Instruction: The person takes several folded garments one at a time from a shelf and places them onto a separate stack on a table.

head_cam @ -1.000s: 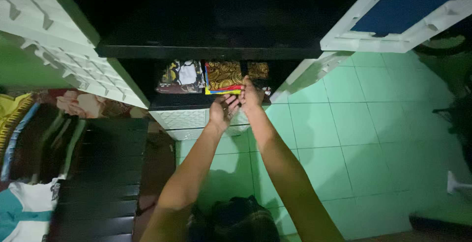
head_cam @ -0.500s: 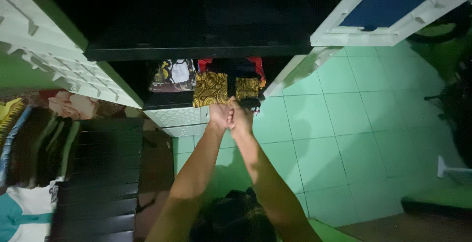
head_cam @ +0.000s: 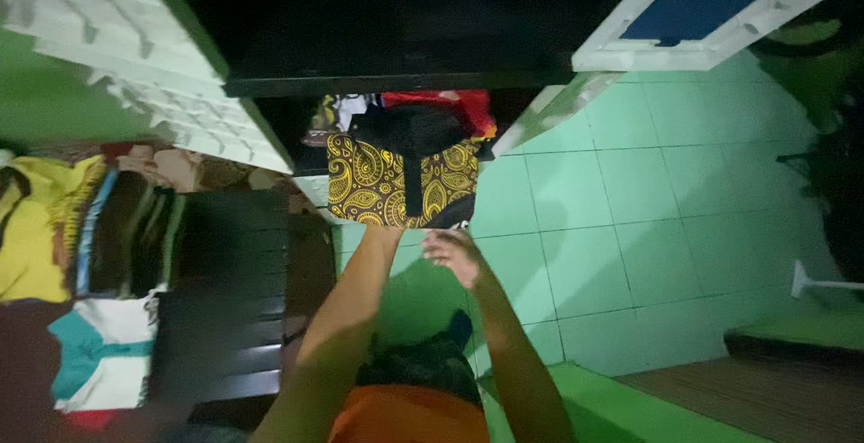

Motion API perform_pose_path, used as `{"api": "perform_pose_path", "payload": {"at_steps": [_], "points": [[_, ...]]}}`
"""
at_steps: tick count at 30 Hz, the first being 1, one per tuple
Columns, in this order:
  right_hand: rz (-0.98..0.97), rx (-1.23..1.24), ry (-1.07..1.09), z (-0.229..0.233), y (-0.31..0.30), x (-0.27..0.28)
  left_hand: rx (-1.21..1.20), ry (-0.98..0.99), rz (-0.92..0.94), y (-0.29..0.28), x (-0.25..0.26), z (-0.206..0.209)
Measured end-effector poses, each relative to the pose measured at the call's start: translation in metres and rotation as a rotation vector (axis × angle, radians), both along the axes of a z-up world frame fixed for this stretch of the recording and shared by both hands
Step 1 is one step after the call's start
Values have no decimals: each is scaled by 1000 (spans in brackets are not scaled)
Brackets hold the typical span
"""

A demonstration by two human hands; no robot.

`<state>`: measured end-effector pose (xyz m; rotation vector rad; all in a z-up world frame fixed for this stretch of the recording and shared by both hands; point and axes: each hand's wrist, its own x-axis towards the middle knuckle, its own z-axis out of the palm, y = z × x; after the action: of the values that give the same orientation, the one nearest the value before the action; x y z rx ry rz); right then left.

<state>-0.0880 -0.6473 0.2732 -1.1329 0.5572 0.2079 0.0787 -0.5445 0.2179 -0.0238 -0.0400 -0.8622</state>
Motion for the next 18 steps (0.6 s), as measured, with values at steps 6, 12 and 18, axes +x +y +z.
{"api": "perform_pose_path", "payload": {"at_steps": [6, 12, 18], "points": [[-202, 580, -249, 6, -18, 13, 31, 23, 22, 31, -32, 32], [-68, 652, -380, 9, -21, 24, 27, 37, 134, 54, -48, 50], [47, 454, -78, 52, -19, 53, 21, 12, 310, 80, -48, 74]]}}
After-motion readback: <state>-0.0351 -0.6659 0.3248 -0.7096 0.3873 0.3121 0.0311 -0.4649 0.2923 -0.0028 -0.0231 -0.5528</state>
